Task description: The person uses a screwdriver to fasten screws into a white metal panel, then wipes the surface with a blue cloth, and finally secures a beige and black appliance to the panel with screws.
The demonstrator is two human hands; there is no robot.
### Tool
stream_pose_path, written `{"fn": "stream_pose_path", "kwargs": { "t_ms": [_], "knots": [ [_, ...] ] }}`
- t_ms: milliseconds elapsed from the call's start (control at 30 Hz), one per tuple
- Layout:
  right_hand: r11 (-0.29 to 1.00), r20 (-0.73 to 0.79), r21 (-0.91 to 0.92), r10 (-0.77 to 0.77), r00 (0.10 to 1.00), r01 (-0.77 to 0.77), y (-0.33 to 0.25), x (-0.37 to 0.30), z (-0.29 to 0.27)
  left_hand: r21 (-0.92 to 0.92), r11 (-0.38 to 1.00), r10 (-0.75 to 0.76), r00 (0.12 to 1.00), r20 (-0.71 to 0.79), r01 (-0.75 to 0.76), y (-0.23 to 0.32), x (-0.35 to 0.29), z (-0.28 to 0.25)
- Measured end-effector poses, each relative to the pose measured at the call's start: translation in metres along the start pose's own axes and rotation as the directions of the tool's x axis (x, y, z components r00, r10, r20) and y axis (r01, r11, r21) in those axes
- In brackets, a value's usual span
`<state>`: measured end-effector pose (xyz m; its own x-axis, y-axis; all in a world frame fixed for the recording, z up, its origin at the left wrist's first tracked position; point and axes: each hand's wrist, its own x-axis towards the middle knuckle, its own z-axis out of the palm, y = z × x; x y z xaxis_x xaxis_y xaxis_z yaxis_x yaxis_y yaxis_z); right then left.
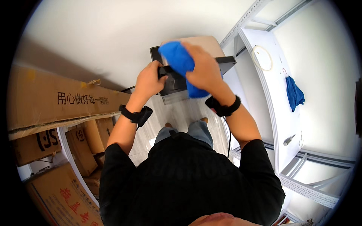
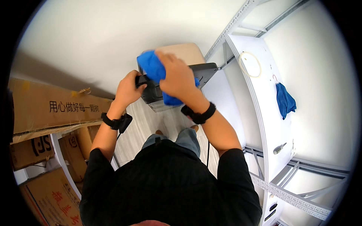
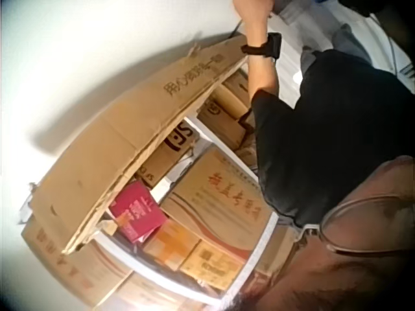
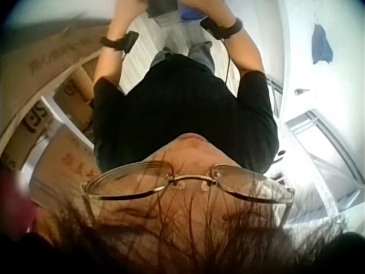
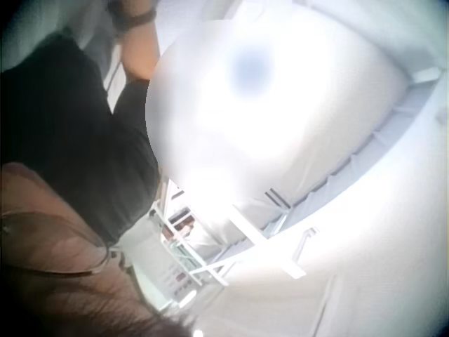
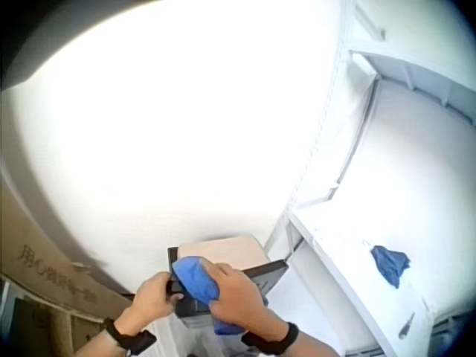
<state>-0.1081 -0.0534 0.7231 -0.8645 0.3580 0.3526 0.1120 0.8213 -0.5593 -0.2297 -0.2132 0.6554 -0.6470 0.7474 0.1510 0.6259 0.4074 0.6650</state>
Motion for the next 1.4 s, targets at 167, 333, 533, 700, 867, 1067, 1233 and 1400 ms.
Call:
{"fn": "stream_pose_path", "kwargs": {
  "t_ms": [167, 333, 533, 700, 867, 1067, 1233, 1400],
  "knots": [
    [0.976, -0.177, -0.214, 0.003, 0.984, -0.041, 0.012, 0.06, 0.013, 0.091, 0.995, 0.033, 0.999, 0.008, -0.034, 0.001, 0.005, 0.017],
    [0.951, 0.107, -0.304, 0.092, 0.99, -0.056, 0.007, 0.051, 0.066, 0.076, 0.997, 0.028, 0.999, -0.017, -0.027, -0.004, 0.004, 0.022],
    [0.919, 0.122, -0.372, 0.184, 0.975, -0.127, 0.051, 0.057, 0.038, 0.112, 0.993, -0.021, 0.998, -0.057, 0.027, -0.002, 0.003, 0.02],
    [0.843, -0.054, -0.442, 0.316, 0.947, -0.306, 0.131, 0.046, -0.019, 0.099, 0.995, -0.002, 0.997, -0.075, 0.01, 0.001, 0.005, 0.024],
    [0.828, -0.079, -0.515, 0.211, 0.974, -0.221, 0.099, 0.048, 0.008, 0.077, 0.996, 0.065, 0.987, -0.149, -0.054, -0.008, 0.006, 0.029],
    [0.92, 0.007, -0.386, 0.081, 0.997, -0.072, 0.016, 0.045, 0.071, 0.118, 0.992, 0.047, 0.991, -0.122, -0.033, -0.007, 0.002, 0.03],
    [0.967, -0.019, -0.255, -0.013, 1.0, 0.008, 0.023, 0.034, 0.065, 0.129, 0.992, 0.011, 0.998, -0.054, -0.004, -0.005, -0.003, 0.025],
    [0.893, -0.092, -0.398, 0.19, 0.977, -0.211, 0.096, 0.024, -0.001, 0.096, 0.995, -0.021, 0.997, -0.068, 0.028, 0.0, -0.001, 0.024]
  ]
}}
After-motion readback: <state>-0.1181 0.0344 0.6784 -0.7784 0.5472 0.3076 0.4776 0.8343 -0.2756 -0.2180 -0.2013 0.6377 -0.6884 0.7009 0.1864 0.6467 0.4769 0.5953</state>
